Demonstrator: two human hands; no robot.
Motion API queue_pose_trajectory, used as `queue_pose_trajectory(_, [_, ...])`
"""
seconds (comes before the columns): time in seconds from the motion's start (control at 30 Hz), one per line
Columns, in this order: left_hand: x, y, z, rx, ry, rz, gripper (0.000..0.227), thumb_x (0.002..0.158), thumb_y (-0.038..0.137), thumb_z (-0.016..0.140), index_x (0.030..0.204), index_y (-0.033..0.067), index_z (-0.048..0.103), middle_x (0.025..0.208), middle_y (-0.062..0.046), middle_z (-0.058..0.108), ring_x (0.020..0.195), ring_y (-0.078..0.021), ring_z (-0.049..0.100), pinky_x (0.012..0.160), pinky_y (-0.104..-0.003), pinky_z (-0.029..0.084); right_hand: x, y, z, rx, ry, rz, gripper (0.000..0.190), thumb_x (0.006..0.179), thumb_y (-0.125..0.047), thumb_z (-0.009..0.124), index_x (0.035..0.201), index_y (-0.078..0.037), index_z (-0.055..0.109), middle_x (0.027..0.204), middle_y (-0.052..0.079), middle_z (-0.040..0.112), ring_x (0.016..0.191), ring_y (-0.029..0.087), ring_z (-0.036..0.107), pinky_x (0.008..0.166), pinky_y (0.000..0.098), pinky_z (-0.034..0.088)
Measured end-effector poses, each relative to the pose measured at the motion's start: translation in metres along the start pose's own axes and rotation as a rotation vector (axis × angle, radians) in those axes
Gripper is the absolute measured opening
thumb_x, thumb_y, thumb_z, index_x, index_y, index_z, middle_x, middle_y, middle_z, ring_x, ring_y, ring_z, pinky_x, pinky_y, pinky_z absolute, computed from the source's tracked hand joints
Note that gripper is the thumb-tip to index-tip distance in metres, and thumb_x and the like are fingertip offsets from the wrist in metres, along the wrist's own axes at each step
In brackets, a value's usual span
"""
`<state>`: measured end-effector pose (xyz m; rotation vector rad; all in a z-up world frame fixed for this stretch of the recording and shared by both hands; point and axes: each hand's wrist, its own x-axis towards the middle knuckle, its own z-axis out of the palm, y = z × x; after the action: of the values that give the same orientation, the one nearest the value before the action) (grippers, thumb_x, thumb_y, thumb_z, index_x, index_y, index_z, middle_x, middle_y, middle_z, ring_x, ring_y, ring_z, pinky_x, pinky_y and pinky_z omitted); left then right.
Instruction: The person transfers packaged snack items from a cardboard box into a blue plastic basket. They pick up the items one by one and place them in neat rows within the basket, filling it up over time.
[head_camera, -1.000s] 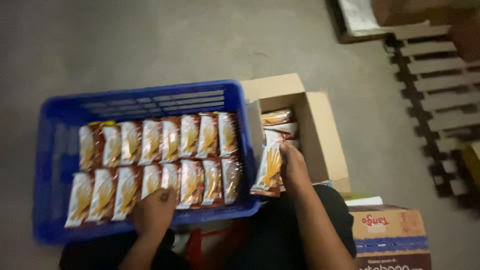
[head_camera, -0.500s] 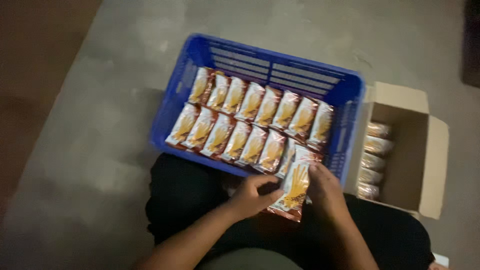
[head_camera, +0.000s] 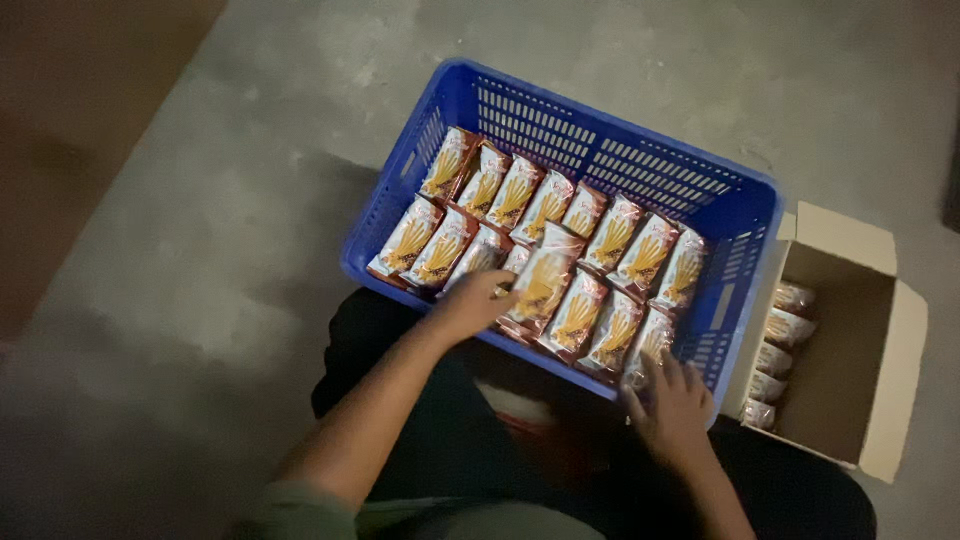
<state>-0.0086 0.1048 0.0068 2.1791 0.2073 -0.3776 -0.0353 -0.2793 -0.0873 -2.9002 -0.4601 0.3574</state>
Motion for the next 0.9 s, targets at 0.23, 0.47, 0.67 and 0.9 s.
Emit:
queue_pose_trajectory(0.23, [0.041, -0.057, 0.023, 0.190, 0.061, 0.034, 0.040, 0.097, 0.020, 0.065, 0.065, -0.0002, 0.052, 0.069, -0.016, 0.055, 0.066, -0.0324, 0.055, 0.063, -0.048, 0.039, -0.001, -0.042, -0.042, -0.066, -0.151, 0.061, 0.048, 0.097, -0.056, 0.043, 0.138, -0.033, 0.056, 0.166, 0.004, 0.036, 0.156, 0.041, 0.026, 0.112, 0.0691, 0.028])
queue_pose_trajectory(0.47, [0.027, -0.016, 0.017, 0.427, -0.017, -0.312, 0.018, 0.099, 0.017, 0.061, 0.095, 0.0053, 0.074, 0.096, -0.017, 0.070, 0.094, -0.0397, 0.068, 0.074, -0.051, 0.056, -0.002, -0.047, -0.046, -0.068, -0.117, 0.050, 0.042, 0.095, -0.050, 0.048, 0.132, -0.036, 0.059, 0.159, 0.004, 0.046, 0.151, 0.041, 0.036, 0.112, 0.0627, 0.033])
queue_pose_trajectory(0.67, [0.029, -0.001, 0.010, 0.510, -0.169, -0.419, 0.018, 0.094, -0.002, 0.058, 0.102, 0.0024, 0.074, 0.101, -0.015, 0.069, 0.092, -0.0343, 0.069, 0.073, -0.046, 0.061, -0.003, -0.049, -0.047, -0.092, -0.127, 0.037, 0.041, 0.097, -0.049, 0.044, 0.134, -0.037, 0.058, 0.157, 0.004, 0.047, 0.149, 0.042, 0.038, 0.109, 0.0619, 0.036])
queue_pose_trajectory(0.9, [0.017, -0.007, 0.010, 0.381, 0.067, -0.108, 0.061, 0.086, -0.011, 0.053, 0.143, 0.0117, 0.053, 0.135, -0.014, 0.051, 0.117, -0.0380, 0.053, 0.086, -0.052, 0.054, -0.003, -0.042, -0.036, -0.101, -0.038, 0.002, 0.040, 0.096, -0.050, 0.048, 0.125, -0.029, 0.064, 0.152, 0.002, 0.052, 0.145, 0.039, 0.043, 0.106, 0.0605, 0.040])
